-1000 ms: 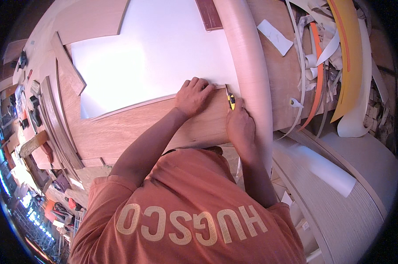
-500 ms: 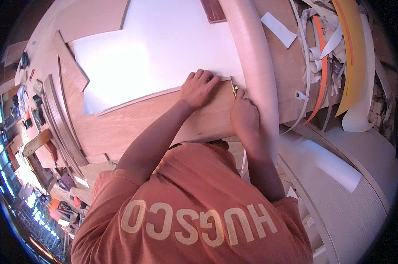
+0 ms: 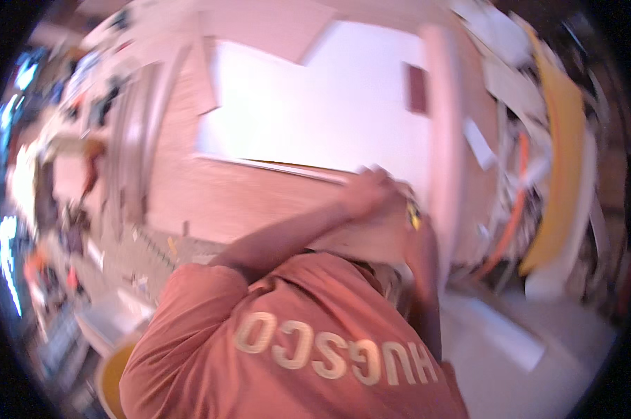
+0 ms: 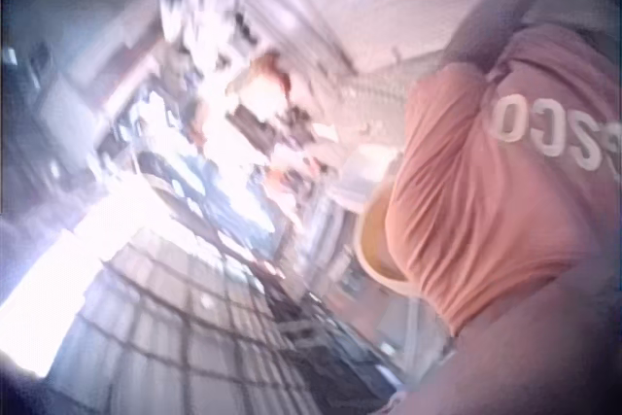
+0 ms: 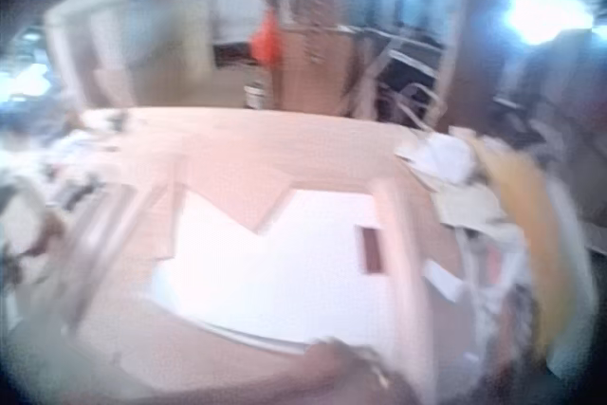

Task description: The person uses a utility knife to cut a white laminate sheet along the edge of a wooden board and then handles various thin wood strips on a workbench.

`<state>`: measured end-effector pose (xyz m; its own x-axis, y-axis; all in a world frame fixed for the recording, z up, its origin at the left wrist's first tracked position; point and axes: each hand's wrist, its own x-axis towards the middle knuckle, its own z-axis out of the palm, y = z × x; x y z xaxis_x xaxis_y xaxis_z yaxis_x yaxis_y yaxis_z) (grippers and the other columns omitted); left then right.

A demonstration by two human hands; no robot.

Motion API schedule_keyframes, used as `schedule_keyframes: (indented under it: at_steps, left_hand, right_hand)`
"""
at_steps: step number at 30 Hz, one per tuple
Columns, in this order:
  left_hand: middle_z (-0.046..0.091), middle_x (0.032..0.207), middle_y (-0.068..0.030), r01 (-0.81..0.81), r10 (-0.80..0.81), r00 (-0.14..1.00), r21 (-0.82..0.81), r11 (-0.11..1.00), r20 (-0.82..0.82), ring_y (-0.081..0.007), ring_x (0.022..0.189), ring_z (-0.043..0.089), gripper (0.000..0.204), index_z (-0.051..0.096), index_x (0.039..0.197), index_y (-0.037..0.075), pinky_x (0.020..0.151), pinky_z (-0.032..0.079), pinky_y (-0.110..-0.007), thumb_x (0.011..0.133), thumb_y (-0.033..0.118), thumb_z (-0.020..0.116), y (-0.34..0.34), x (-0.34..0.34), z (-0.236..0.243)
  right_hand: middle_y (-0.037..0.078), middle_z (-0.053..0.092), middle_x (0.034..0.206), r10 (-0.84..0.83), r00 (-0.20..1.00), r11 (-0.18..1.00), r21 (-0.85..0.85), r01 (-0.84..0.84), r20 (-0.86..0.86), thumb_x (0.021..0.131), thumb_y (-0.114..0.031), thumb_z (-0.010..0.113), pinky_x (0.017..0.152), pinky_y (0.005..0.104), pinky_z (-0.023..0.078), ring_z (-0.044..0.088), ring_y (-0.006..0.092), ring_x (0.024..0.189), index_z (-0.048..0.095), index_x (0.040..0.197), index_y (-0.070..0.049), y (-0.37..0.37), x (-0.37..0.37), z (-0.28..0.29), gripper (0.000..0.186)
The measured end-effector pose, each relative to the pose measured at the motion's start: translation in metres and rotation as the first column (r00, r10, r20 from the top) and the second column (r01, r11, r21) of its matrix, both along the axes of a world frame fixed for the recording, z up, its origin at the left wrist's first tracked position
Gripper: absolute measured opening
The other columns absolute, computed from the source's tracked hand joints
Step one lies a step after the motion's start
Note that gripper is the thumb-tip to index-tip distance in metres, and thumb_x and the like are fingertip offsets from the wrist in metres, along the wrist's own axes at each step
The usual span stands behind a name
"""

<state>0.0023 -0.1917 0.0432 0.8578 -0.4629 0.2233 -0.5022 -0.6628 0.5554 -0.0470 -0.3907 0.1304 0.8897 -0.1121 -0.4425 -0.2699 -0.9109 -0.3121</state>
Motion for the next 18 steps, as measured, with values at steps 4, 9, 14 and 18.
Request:
schedule_keyframes:
  at_steps: [4,9,14,18]
  left_hand:
    - [0.067,0.11,-0.0252,-0.221,-0.073,0.798,-0.403,0.888,-0.599,-0.0461,0.105,0.066,0.042,0.069,0.109,-0.003,0.097,0.051,-0.054,0.096,0.036,0.061,0.023,-0.031,0.124]
    - [0.069,0.107,-0.0182,0.215,-0.218,0.965,-0.038,0.976,-0.143,-0.0365,0.102,0.07,0.026,0.074,0.1,0.004,0.083,0.057,-0.052,0.092,0.027,0.065,0.075,-0.076,0.16]
    - [0.073,0.102,-0.0126,0.086,-0.041,0.969,0.178,0.98,-0.243,-0.0351,0.099,0.07,0.016,0.076,0.095,0.007,0.08,0.058,-0.047,0.089,0.019,0.068,0.151,-0.105,0.122]
    - [0.075,0.096,-0.0105,0.059,0.035,0.965,0.349,0.935,-0.258,-0.0323,0.096,0.071,0.017,0.075,0.095,0.009,0.083,0.056,-0.049,0.088,0.023,0.07,0.234,-0.138,0.103]
  right_hand:
    - [0.032,0.062,0.128,0.264,0.954,0.929,0.226,-0.292,0.145,0.1,-0.01,0.06,0.102,0.0524,0.047,0.06,0.0501,0.116,0.057,0.136,0.006,-0.001,-0.021,-0.049,0.039]
    - [0.024,0.066,0.126,0.421,0.891,0.801,0.393,-0.452,0.167,0.103,-0.016,0.059,0.098,0.0431,0.052,0.066,0.0355,0.115,0.055,0.141,0.003,0.027,0.004,-0.114,0.042]
    - [0.015,0.066,0.122,0.234,0.965,0.689,0.72,-0.08,-0.117,0.104,-0.018,0.06,0.095,0.0358,0.054,0.066,0.023,0.114,0.055,0.142,0.0,0.085,0.035,-0.048,0.043]
    - [0.01,0.064,0.121,0.716,0.689,0.479,0.799,-0.364,-0.115,0.107,-0.02,0.06,0.093,0.0361,0.056,0.067,0.0203,0.109,0.056,0.141,0.001,0.183,0.013,0.015,0.04]
